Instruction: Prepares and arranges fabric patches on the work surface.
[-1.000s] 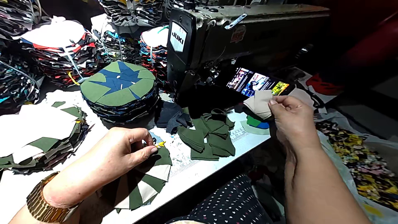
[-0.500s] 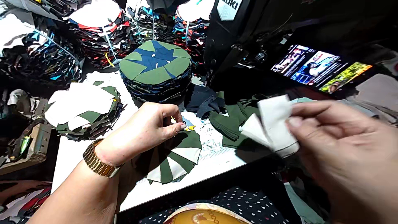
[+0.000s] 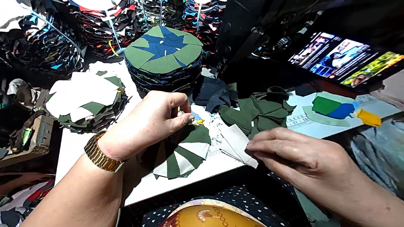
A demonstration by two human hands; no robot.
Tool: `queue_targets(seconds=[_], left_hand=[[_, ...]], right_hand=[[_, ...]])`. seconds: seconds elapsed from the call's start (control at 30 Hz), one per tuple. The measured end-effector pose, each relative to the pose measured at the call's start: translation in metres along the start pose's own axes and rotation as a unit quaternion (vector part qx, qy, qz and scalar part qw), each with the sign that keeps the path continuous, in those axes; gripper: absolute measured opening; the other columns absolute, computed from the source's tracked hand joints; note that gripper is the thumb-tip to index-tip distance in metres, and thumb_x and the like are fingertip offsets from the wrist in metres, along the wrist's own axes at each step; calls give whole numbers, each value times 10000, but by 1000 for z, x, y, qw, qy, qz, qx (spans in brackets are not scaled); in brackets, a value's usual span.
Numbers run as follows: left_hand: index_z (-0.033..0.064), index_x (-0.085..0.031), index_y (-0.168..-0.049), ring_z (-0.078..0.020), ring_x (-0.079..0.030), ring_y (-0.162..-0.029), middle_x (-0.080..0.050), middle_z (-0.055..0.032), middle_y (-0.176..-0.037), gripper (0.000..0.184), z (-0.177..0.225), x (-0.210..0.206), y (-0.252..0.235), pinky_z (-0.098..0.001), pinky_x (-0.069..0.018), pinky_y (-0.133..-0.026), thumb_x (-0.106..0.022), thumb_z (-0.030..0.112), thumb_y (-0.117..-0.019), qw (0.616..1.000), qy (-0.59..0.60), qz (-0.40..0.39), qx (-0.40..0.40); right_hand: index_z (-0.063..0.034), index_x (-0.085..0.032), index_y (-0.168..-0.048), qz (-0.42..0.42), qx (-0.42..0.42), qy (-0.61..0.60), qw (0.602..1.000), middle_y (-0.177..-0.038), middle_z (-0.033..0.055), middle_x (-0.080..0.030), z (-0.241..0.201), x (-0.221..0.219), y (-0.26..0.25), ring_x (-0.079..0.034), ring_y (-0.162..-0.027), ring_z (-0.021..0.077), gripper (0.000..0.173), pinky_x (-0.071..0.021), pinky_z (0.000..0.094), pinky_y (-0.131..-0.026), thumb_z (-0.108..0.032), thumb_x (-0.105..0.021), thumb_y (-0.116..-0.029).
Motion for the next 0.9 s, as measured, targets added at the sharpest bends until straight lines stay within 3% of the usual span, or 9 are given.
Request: queue_targets(seconds=[0.13, 0.43, 0.63, 0.77, 0.9], left_hand=[[130, -726, -975, 25, -485, -534, -558, 86, -631, 132, -1, -2, 0, -150, -399, -496, -675, 252, -982, 1000, 0, -11, -9], [124, -727, -977, 29, -510, -562, -592, 82, -666, 134, -2, -4, -1, -145, -422, -524, -674, 248, -980, 1000, -8, -11, -7], [105, -724, -974, 23, -485, -538, -561, 76, -636, 128, -2, -5, -1, -151, -399, -497, -679, 225, -978, 1000, 13, -7, -20], [108, -722, -978, 21, -483, -546, -557, 76, -643, 133, 0, -3, -1, -149, -397, -504, -677, 233, -984, 1000, 10, -10, -16], [111, -726, -991, 20, -489, -544, -564, 76, -644, 135, 1, -3, -1, -149, -404, -505, -678, 237, -984, 1000, 12, -11, -15]], right_hand=[[-126, -798, -1008, -29, 19, 6, 999, -1076, -29, -713, 3, -4, 3, -660, -1008, 77, 193, -567, 223, -860, -196, -638, -927], [-88, -779, -963, -27, 80, 54, 995, -1010, 31, -699, 0, -10, -4, -651, -959, 152, 180, -549, 273, -798, -129, -604, -955], [-85, -749, -958, -22, 64, 43, 997, -1003, 30, -672, 3, -13, -9, -639, -947, 140, 215, -544, 277, -786, -165, -552, -989], [-126, -759, -927, -30, 32, 30, 999, -1021, -16, -666, 1, -11, -7, -624, -948, 84, 208, -532, 235, -774, -179, -558, -945], [-132, -763, -901, -29, 30, 34, 999, -1030, -12, -677, -2, -8, -4, -626, -972, 90, 179, -529, 235, -776, -197, -599, -930]])
Point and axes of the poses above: each hand's wrist, its own y-axis away from the middle knuckle, its own x-axis out of the back of the hand, z = x × y, the point moved 1 cm from there along -y, towards the middle knuckle
